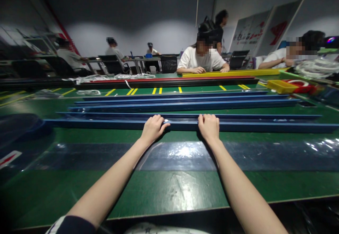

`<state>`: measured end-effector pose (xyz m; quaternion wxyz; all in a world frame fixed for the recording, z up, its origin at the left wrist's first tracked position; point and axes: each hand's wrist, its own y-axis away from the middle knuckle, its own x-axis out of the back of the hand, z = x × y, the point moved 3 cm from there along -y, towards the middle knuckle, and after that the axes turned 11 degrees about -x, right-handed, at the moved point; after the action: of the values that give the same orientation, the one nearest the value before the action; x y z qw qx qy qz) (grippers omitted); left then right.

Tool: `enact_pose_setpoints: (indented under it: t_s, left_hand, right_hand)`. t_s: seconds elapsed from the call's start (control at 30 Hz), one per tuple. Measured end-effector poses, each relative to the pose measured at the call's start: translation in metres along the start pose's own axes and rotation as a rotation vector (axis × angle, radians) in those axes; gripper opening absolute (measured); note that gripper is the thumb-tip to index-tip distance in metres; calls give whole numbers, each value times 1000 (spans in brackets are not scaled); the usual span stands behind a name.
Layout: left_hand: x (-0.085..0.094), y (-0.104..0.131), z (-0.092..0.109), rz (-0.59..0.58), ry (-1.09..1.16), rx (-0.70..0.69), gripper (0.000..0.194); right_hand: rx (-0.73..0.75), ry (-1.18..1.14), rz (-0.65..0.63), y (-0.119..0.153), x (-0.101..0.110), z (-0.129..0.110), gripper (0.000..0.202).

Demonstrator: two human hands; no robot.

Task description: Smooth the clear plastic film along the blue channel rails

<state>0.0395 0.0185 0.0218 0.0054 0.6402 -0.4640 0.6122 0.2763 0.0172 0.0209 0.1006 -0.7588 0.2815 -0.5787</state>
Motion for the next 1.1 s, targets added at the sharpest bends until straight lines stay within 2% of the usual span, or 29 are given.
enact_pose_setpoints:
  t_s: [1.1]
  left_hand:
    - [0, 0, 0, 43, 28, 8, 34]
  right_hand:
    - [-5, 1, 30, 3, 4, -2, 37]
